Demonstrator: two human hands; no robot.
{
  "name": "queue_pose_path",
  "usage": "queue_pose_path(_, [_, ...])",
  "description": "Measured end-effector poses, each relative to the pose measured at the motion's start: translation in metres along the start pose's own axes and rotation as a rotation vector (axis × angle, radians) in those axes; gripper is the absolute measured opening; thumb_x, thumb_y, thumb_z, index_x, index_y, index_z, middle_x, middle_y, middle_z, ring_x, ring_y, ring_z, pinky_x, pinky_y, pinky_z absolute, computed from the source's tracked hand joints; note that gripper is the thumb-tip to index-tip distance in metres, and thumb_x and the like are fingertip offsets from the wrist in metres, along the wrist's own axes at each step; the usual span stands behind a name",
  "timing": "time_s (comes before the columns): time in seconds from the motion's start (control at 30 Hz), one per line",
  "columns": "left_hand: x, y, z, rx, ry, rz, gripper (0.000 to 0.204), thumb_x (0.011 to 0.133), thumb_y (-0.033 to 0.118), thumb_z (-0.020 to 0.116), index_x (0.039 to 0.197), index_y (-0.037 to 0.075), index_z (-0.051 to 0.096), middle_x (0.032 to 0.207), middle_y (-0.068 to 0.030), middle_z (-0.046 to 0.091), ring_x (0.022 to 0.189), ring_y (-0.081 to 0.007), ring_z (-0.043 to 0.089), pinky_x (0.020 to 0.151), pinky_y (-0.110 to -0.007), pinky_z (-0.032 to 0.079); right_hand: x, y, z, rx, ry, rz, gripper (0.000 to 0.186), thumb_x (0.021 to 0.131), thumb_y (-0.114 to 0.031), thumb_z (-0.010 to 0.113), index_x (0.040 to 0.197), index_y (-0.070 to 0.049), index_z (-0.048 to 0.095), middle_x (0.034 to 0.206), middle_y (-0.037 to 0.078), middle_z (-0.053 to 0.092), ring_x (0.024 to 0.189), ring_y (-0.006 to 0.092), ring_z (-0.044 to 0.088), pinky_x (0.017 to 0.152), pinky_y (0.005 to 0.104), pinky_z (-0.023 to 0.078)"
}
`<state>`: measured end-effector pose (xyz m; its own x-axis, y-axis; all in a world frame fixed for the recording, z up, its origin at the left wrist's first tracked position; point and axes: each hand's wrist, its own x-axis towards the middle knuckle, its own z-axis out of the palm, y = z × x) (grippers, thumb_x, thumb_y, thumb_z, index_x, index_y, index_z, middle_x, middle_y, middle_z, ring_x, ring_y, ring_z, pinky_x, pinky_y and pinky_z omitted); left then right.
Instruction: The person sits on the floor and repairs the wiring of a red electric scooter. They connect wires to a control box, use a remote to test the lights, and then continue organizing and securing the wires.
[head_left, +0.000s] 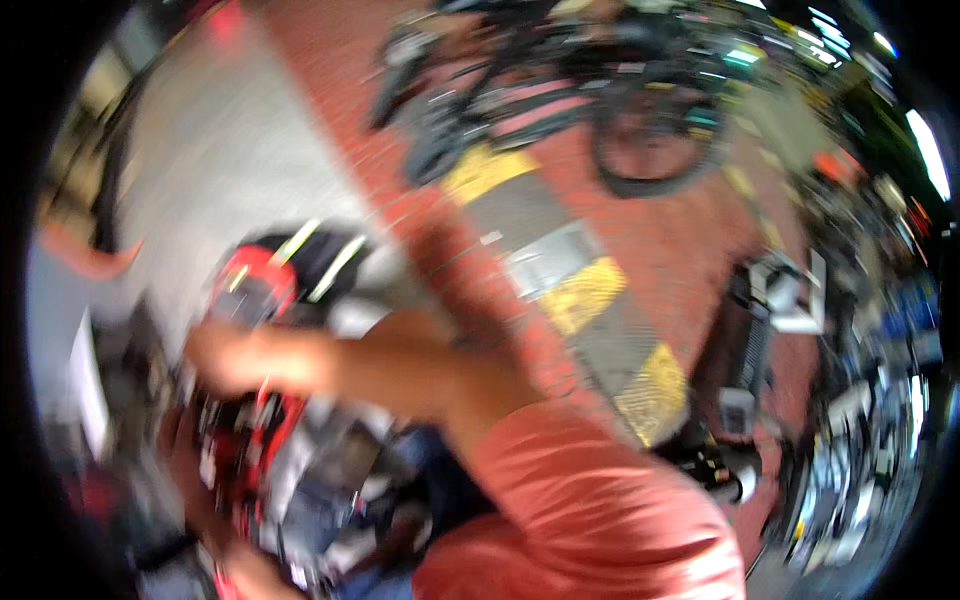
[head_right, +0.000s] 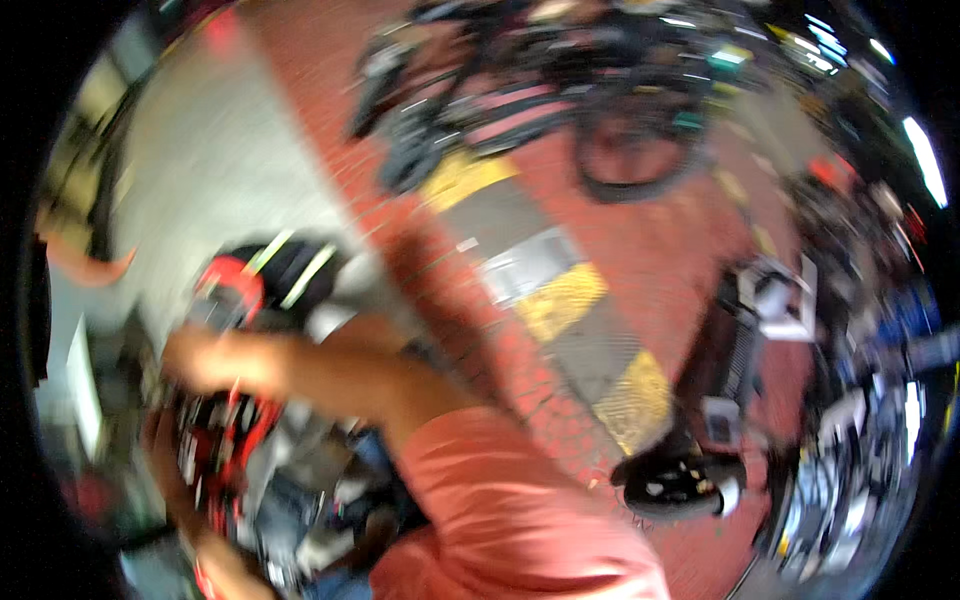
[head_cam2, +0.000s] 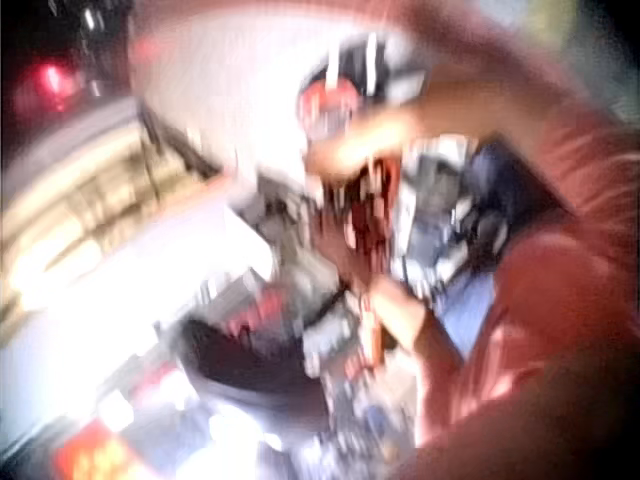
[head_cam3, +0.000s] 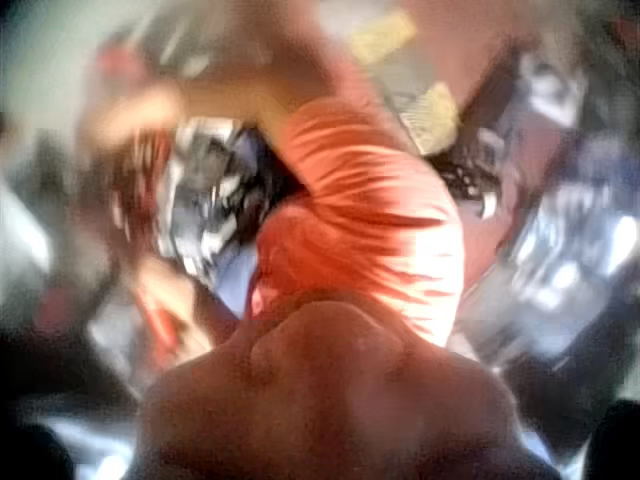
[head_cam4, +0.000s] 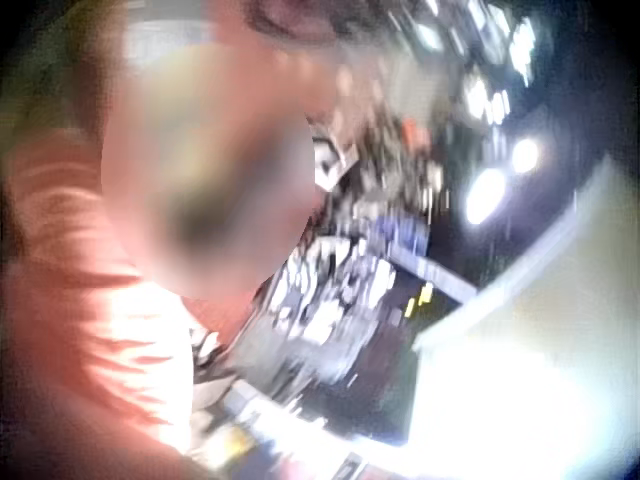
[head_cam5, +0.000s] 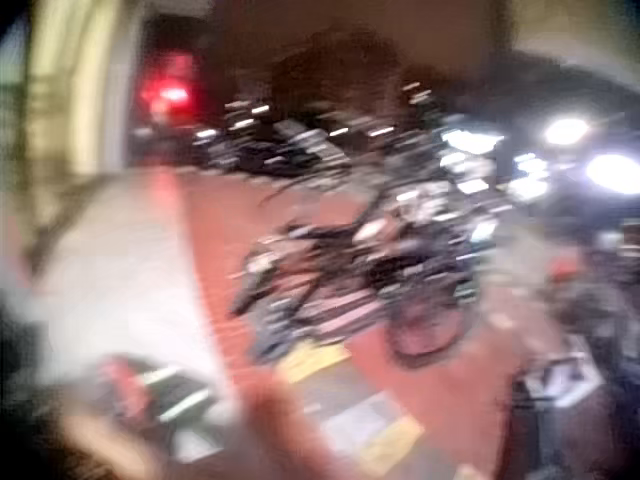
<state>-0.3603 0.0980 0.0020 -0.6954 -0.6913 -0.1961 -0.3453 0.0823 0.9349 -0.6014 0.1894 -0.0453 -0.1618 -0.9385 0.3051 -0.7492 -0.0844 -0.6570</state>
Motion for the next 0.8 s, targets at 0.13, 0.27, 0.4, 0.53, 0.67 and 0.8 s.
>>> queue_pose_path(0.13, [-0.011, 0.014, 0.032, 0.025, 0.101, 0.02, 0.017, 0.1, 0.023, 0.07, 0.105, 0.008, 0.075, 0.084, 0.0044, 0.062, 0.073, -0.009, 0.056, 0.065, -0.026, 0.041, -0.025, -0.026, -0.054, -0.19, -0.201, -0.103, 0.028, 0.083, -0.031, 0.078, 0.096, -0.007, 0.082, 0.092, 0.019, 0.076, 0.091, 0.0383, 0.074, 0.08, 0.0516, 0.06])
queue_pose_path(0.27, [-0.033, 0.049, 0.028, 0.055, 0.13, -0.021, 0.019, 0.101, 0.017, 0.068, 0.103, 0.001, 0.077, 0.08, 0.0039, 0.066, 0.074, -0.0059, 0.055, 0.068, -0.025, 0.043, -0.027, -0.032, -0.046, -0.025, 0.009, -0.275, 0.021, 0.09, -0.025, 0.075, 0.099, -0.007, 0.079, 0.095, 0.013, 0.075, 0.1, 0.0341, 0.068, 0.089, 0.0471, 0.055])
queue_pose_path(0.4, [-0.036, 0.032, 0.029, -0.032, 0.163, 0.012, 0.018, 0.103, 0.016, 0.065, 0.103, 0.001, 0.076, 0.08, 0.005, 0.064, 0.072, -0.0036, 0.053, 0.065, -0.023, 0.042, -0.024, -0.042, -0.042, -0.029, -0.038, -0.332, 0.018, 0.092, -0.021, 0.072, 0.098, -0.005, 0.079, 0.093, 0.014, 0.074, 0.1, 0.034, 0.068, 0.088, 0.0466, 0.054])
queue_pose_path(0.53, [-0.033, 0.03, 0.03, 0.012, 0.145, 0.025, 0.018, 0.105, 0.016, 0.064, 0.102, 0.002, 0.075, 0.078, 0.0057, 0.062, 0.071, -0.0025, 0.051, 0.064, -0.022, 0.041, -0.022, -0.04, -0.038, 0.01, -0.076, -0.329, 0.017, 0.093, -0.018, 0.071, 0.099, -0.004, 0.078, 0.093, 0.014, 0.074, 0.099, 0.034, 0.068, 0.088, 0.0461, 0.054])
queue_pose_path(0.67, [-0.033, 0.031, 0.033, 0.036, 0.159, 0.062, 0.02, 0.104, 0.017, 0.063, 0.1, 0.001, 0.074, 0.079, 0.0046, 0.063, 0.071, -0.004, 0.051, 0.065, -0.024, 0.041, -0.018, -0.036, -0.037, 0.071, -0.096, -0.343, 0.019, 0.091, -0.019, 0.072, 0.1, -0.003, 0.078, 0.094, 0.015, 0.075, 0.099, 0.0347, 0.067, 0.088, 0.0458, 0.054])
queue_pose_path(0.8, [-0.03, 0.027, 0.031, 0.039, 0.163, 0.074, 0.02, 0.104, 0.017, 0.063, 0.1, 0.0, 0.074, 0.08, 0.0038, 0.063, 0.073, -0.0054, 0.052, 0.066, -0.025, 0.042, -0.018, -0.038, -0.036, 0.083, -0.102, -0.28, 0.02, 0.087, -0.019, 0.077, 0.1, -0.003, 0.077, 0.093, 0.016, 0.074, 0.097, 0.036, 0.068, 0.087, 0.0463, 0.054])
